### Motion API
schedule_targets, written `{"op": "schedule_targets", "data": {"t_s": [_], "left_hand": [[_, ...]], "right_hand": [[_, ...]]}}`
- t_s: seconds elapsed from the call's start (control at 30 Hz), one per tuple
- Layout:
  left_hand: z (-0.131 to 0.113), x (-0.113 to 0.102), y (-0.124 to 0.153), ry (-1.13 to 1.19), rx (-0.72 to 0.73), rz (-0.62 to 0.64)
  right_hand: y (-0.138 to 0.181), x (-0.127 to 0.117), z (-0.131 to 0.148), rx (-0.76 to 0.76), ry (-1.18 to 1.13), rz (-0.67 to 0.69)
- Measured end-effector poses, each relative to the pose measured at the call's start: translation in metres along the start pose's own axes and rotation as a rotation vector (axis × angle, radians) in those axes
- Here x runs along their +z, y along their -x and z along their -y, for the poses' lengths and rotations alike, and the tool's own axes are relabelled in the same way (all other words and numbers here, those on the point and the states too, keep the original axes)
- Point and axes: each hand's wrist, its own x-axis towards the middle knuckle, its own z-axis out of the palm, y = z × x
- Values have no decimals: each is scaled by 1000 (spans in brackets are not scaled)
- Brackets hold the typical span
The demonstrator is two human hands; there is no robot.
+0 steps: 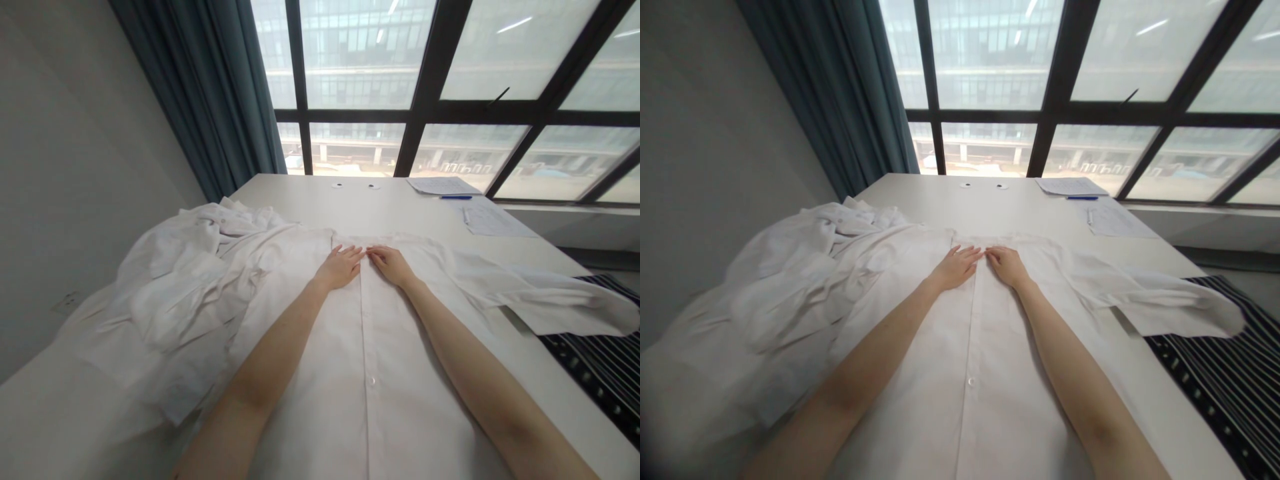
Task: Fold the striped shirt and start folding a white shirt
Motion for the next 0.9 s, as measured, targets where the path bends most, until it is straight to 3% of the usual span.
{"op": "schedule_targets", "data": {"t_s": [0.13, 0.9], "left_hand": [[0, 1, -2, 2, 42, 59], [-5, 2, -6, -67, -320, 41]], "right_hand": [[1, 3, -5, 41, -19, -68], [3, 1, -3, 89, 34, -30]]}}
